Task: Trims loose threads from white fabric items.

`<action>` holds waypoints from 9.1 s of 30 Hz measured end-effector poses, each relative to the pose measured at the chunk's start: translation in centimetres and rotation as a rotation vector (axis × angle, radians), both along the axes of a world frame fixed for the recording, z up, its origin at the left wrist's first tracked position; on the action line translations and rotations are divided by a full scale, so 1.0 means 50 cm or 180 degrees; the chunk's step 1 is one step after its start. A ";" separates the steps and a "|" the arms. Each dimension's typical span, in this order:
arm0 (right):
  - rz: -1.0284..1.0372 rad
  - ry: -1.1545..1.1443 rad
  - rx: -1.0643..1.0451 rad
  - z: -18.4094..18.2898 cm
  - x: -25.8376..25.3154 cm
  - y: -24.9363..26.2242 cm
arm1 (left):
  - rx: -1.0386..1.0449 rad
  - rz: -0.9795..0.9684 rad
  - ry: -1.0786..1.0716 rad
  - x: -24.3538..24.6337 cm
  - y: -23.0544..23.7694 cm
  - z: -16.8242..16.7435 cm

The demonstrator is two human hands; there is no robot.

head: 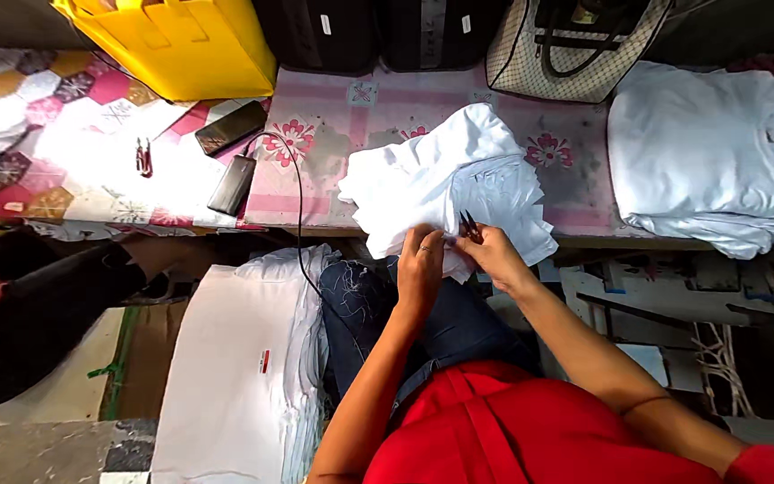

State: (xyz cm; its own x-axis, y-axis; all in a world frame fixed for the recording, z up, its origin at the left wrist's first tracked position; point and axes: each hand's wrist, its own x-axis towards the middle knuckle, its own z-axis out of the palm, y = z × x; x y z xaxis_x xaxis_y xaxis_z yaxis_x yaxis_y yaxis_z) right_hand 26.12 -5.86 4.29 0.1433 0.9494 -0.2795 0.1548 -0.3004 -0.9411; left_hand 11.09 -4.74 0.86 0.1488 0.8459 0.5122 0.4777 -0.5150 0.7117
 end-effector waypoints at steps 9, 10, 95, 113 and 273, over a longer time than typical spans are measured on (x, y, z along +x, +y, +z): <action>0.0239 -0.0134 0.0032 0.000 0.007 -0.002 | 0.0309 -0.0060 -0.0035 0.001 0.006 -0.038; 0.0305 -0.0072 -0.0041 0.006 0.015 0.000 | 0.0225 -0.0080 -0.0133 0.001 0.002 -0.035; 0.1358 0.0801 -0.1282 0.079 0.048 -0.016 | -0.0457 -0.0225 -0.0603 -0.031 -0.024 0.005; 0.0948 -0.2771 0.1818 0.027 -0.022 -0.004 | -0.1589 -0.1050 0.0384 -0.091 -0.098 -0.004; 0.1206 -0.0971 -0.0196 0.108 -0.024 0.008 | -0.1020 -0.0160 -0.0500 -0.094 -0.022 0.077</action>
State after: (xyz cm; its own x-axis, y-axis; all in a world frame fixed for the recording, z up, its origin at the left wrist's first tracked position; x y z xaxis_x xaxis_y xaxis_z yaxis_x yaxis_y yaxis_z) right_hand 24.92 -5.47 9.67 -0.1249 0.9336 -0.3359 0.5300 -0.2234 -0.8180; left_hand 6.39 -5.83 4.71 0.1348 0.9609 0.2420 0.3293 -0.2738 0.9037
